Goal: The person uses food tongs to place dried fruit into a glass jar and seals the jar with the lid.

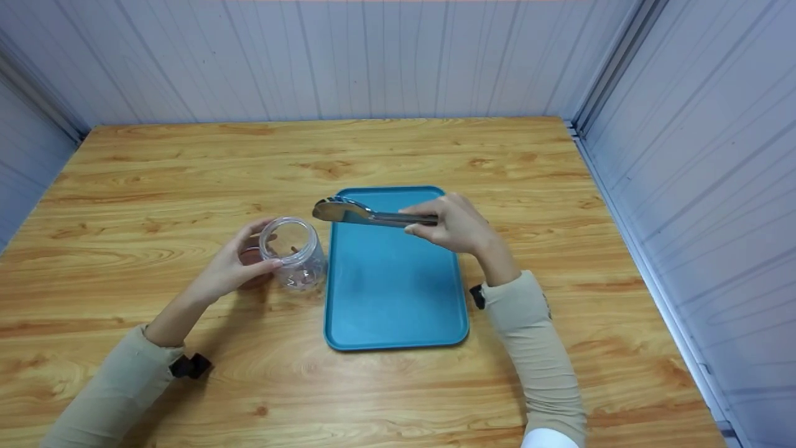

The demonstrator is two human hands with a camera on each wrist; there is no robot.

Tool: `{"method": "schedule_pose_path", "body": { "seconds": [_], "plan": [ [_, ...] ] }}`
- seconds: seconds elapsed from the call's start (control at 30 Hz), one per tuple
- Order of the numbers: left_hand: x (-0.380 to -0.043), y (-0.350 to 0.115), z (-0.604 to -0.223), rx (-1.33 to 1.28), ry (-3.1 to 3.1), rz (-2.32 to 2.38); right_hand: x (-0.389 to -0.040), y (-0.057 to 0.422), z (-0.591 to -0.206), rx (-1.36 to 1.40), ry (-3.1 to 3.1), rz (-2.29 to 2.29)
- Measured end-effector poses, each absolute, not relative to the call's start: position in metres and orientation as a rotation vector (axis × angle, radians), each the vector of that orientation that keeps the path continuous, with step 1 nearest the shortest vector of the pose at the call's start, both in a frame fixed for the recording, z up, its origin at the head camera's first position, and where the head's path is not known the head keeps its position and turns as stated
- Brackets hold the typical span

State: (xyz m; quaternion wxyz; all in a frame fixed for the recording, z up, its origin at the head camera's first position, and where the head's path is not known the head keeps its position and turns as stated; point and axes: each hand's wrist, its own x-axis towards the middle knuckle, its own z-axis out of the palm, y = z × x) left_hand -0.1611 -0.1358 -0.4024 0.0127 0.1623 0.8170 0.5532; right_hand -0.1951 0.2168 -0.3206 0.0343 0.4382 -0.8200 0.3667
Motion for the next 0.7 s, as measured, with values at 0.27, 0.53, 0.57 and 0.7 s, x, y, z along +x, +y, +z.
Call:
{"method": "schedule_pose_path", "body": {
  "seconds": [0.27,0.53,0.57,0.7],
  "plan": [
    [-0.162,-0.135,-0.404,0.49,2.562,1.711,-0.199,0.194,-0.316,1.493,-2.409,1.111],
    [-0.161,-0.135,-0.402,0.479,2.528,1.736,-0.198,0.177,-0.316,1.553,-2.401,1.11],
    [-0.161,-0.135,-0.402,0.486,2.53,1.735,-0.198,0.175,-0.317,1.555,-2.407,1.104],
    [-0.161,-0.136,-0.403,0.512,2.537,1.725,-0.204,0.172,-0.328,1.575,-2.41,1.13]
  ]
}}
